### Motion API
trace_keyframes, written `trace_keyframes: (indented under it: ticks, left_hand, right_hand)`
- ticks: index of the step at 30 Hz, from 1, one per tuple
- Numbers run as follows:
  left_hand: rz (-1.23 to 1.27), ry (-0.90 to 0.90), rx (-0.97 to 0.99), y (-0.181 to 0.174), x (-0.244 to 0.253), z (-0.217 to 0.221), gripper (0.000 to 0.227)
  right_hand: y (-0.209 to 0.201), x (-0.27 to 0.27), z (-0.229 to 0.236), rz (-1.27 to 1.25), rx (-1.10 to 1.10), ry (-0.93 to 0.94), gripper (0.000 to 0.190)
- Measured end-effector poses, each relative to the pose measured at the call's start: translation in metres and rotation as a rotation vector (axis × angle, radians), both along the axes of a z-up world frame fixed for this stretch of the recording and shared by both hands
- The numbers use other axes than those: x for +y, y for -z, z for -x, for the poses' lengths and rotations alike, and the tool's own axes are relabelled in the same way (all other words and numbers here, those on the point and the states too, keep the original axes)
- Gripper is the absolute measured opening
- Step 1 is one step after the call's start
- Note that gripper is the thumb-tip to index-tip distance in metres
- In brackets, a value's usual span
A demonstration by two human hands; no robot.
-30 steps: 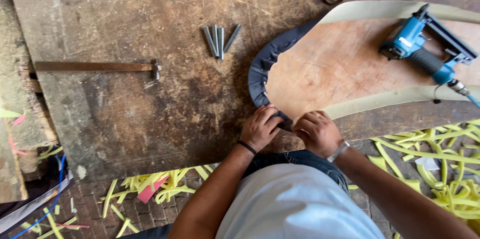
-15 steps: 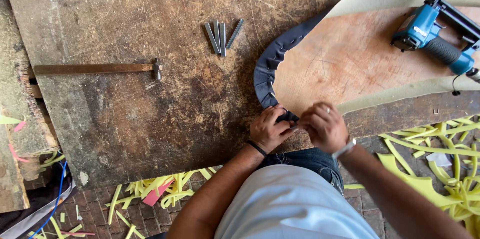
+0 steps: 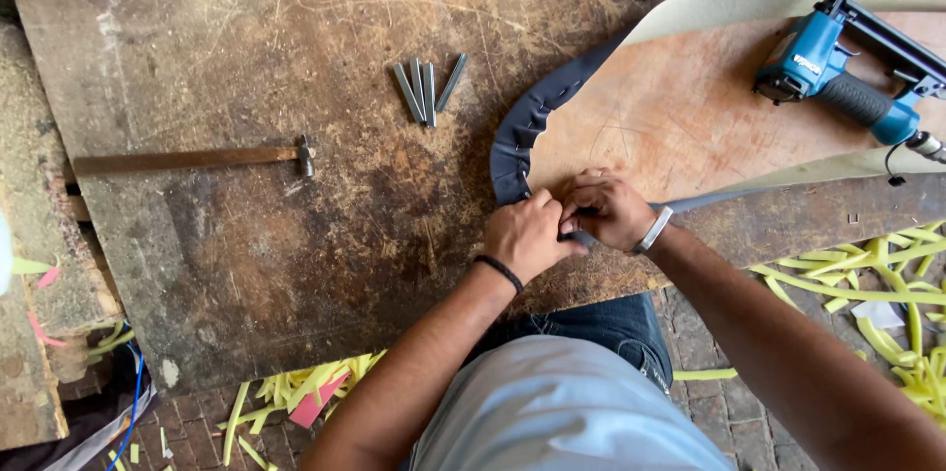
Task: The person staples dark fabric onto a curved wooden frame using a pneumatic staple gun, then trims excess fabric with scissors. The work proceeds along the edge of the frame, with repeated folding and stapling to secure the material.
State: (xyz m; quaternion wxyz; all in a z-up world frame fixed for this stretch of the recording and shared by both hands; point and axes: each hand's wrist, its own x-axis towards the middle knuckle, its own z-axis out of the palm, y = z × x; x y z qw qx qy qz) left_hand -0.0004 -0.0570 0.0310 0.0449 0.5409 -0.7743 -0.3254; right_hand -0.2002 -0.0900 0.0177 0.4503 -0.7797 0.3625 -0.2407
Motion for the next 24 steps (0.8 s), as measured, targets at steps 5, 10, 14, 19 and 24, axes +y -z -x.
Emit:
trace_keyframes:
  ticks: [5, 10, 14, 19, 24]
  left_hand:
    - [-0.018, -0.047, 0.16, 0.012, -0.014, 0.001, 0.045]
    - [0.025, -0.156, 0.261, 0.025, -0.002, -0.005, 0.039]
    - [0.004, -0.171, 0.274, 0.024, -0.002, -0.001, 0.037]
    - [-0.009, -0.221, 0.287, 0.015, -0.001, 0.001, 0.039]
    - [-0.05, -0.193, 0.277, 0.021, -0.021, 0.003, 0.042]
  right_hand:
    - [0.011, 0.004, -0.005, 0.055, -0.006, 0.034, 0.016]
    - [0.0, 0.01, 0.008, 0.102, -0.008, 0.064, 0.017]
    - [-0.031, -0.006, 0.098, 0.186, 0.303, 0.765, 0.027]
    - [-0.01, -0.042, 0.234, 0.249, 0.915, 0.823, 0.102]
    - [0.003, -0.077, 0.262, 0.009, 0.941, 0.637, 0.098]
